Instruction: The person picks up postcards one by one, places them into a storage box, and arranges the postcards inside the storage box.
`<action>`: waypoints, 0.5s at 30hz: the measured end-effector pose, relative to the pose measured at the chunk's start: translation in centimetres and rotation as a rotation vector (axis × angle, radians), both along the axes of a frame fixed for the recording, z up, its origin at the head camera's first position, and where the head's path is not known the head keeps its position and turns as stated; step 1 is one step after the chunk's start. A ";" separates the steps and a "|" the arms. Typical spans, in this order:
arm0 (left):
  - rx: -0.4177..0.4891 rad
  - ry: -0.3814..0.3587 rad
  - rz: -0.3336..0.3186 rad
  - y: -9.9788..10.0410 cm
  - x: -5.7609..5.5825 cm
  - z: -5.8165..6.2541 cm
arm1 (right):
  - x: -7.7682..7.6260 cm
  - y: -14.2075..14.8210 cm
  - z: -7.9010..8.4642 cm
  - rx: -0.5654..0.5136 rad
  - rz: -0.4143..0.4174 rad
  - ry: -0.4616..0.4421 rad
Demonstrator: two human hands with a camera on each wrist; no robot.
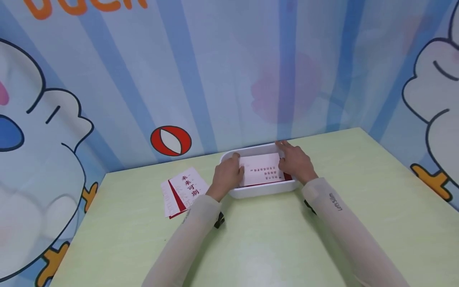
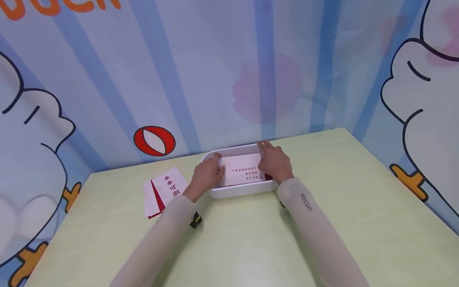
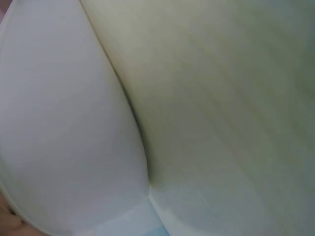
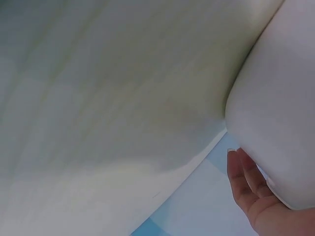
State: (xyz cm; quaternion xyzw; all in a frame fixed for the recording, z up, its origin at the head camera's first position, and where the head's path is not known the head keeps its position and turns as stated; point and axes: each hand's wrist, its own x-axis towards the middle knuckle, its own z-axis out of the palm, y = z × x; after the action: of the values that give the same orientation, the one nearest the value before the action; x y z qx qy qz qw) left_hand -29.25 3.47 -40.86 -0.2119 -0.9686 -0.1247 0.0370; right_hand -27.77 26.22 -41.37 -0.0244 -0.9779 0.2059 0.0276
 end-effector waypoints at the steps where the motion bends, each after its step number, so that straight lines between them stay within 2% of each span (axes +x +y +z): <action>1: -0.002 0.002 0.000 -0.1 0.0 -0.1 | 0.0 -0.1 -0.1 -0.006 0.002 -0.004; 15: -0.029 0.026 0.010 -0.2 0.2 -0.4 | 0.2 -0.1 -0.1 0.006 0.013 -0.005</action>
State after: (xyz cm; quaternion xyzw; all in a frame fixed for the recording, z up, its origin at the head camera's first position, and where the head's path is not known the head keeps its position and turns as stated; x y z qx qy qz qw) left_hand -29.07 3.31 -41.25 -0.2089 -0.9709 -0.1075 0.0472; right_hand -27.55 26.09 -41.45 -0.0187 -0.9787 0.2032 0.0239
